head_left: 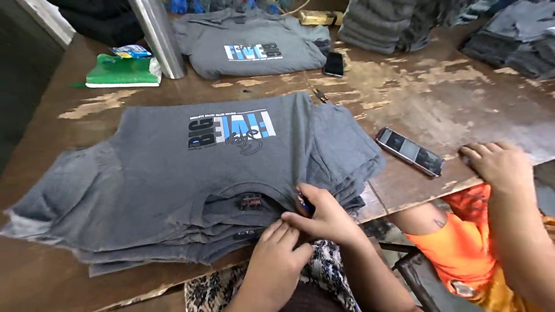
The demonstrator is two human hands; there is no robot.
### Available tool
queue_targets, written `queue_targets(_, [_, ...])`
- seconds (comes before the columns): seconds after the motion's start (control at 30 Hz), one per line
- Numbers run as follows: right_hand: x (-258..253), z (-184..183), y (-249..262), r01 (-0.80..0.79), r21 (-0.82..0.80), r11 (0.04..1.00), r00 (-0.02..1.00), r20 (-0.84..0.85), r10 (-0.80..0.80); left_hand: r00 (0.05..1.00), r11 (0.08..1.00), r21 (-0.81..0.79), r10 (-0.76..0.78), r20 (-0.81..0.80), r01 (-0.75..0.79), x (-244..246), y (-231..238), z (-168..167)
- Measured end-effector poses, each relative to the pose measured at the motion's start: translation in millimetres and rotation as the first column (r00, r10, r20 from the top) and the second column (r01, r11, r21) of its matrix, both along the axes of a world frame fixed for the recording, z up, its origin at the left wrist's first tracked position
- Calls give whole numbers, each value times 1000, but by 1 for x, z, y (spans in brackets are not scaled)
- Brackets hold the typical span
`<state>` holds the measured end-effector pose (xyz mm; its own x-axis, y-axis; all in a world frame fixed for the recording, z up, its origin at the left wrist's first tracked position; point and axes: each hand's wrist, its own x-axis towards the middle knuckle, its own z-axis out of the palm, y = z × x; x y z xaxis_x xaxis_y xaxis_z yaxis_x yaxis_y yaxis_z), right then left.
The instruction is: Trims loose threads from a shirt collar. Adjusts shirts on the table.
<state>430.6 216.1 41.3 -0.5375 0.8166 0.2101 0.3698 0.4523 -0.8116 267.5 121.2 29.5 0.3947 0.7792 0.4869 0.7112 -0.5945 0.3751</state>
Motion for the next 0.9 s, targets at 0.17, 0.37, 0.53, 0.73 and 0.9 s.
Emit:
queue_targets(0.17, [1,-9,0,44,147,988,971,-239,-8,954,995,71,46,297,-70,-10,19,-13])
queue_targets(0.37, [-19,-17,-4,135,-86,987,592,-792,-150,642,989,-139,143,753,-57,-13,26,-9])
queue_targets(0.53, [-32,-23,-14,31,-253,967,449,-861,-239,687,985,-167,145,712,-34,-9,30,-3])
queue_targets(0.73, [-32,-26,-17,35,-210,977,460,-865,-202,717,994,-7,84,692,-109,-7,30,-6])
queue_targets(0.9, [-30,-27,-18,85,-146,986,535,-828,-169,790,985,59,96,606,-164,-12,23,-7])
